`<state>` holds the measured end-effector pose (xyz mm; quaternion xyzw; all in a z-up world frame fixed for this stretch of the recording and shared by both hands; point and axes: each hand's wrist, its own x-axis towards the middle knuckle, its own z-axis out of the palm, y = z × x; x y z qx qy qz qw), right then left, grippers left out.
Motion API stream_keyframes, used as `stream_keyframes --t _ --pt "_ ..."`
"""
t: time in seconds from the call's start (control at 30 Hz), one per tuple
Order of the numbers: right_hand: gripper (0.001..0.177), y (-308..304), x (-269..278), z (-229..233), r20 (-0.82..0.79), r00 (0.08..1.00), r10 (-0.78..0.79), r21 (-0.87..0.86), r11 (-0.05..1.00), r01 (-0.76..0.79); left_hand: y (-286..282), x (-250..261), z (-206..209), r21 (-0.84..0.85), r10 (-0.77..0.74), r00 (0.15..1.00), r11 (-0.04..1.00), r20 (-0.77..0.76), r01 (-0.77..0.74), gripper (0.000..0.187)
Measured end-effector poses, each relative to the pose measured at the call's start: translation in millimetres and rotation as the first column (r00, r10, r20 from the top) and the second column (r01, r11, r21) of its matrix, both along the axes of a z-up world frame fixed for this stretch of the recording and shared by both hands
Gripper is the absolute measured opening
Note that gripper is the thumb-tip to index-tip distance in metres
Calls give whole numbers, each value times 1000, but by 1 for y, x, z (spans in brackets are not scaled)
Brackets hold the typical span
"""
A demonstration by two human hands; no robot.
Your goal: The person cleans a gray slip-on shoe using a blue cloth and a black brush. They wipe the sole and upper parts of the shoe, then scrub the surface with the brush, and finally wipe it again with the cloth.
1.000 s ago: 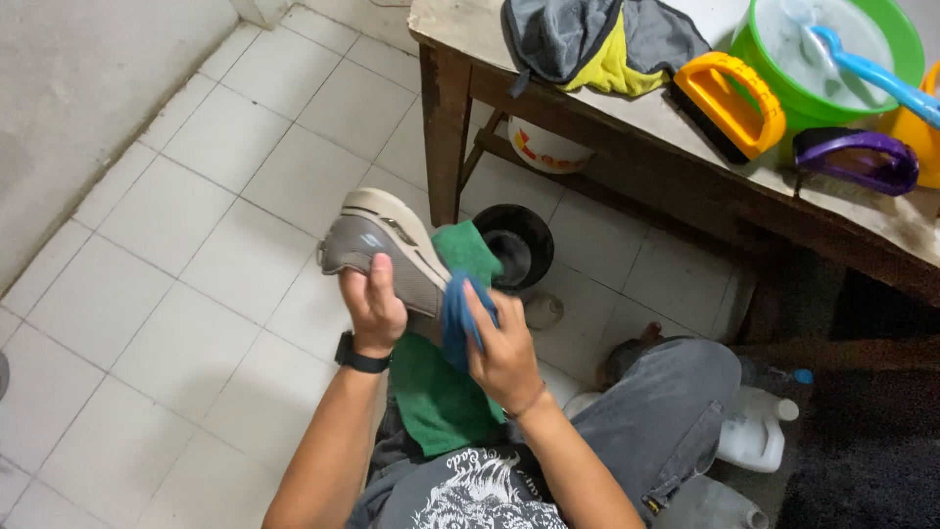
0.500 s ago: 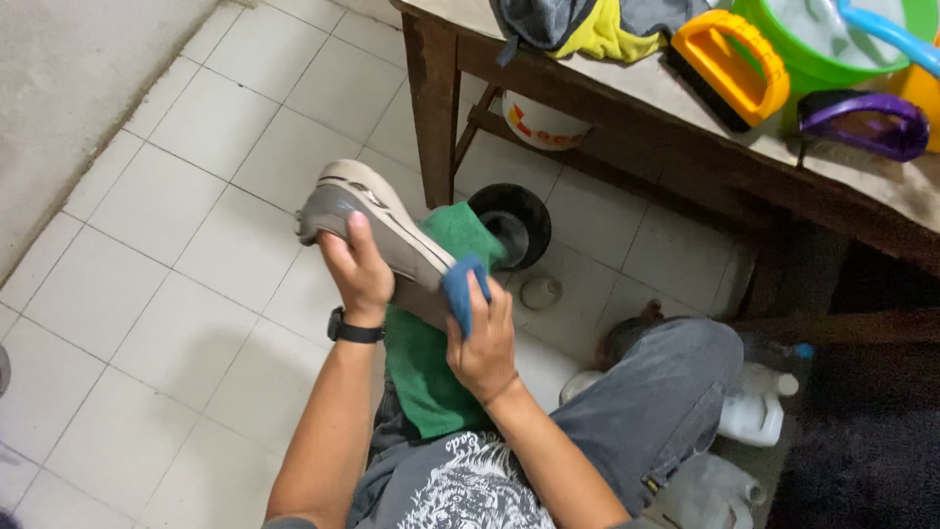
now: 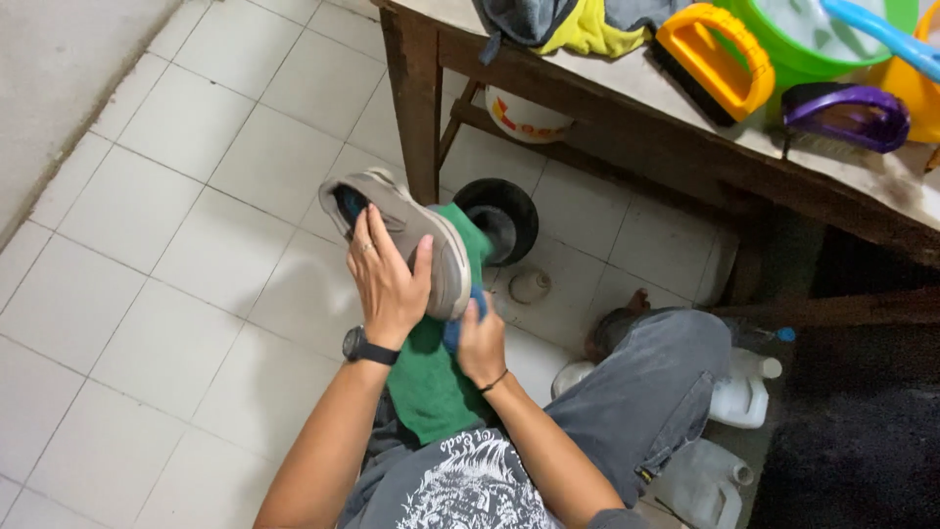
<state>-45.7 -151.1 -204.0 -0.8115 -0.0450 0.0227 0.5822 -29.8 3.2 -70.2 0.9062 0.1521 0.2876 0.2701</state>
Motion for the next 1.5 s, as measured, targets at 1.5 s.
stream_keyframes --t 1.5 --pt "45 -228 154 298 807 565 -172 -223 797 561 -27 114 82 -106 -576 810 803 112 586 66"
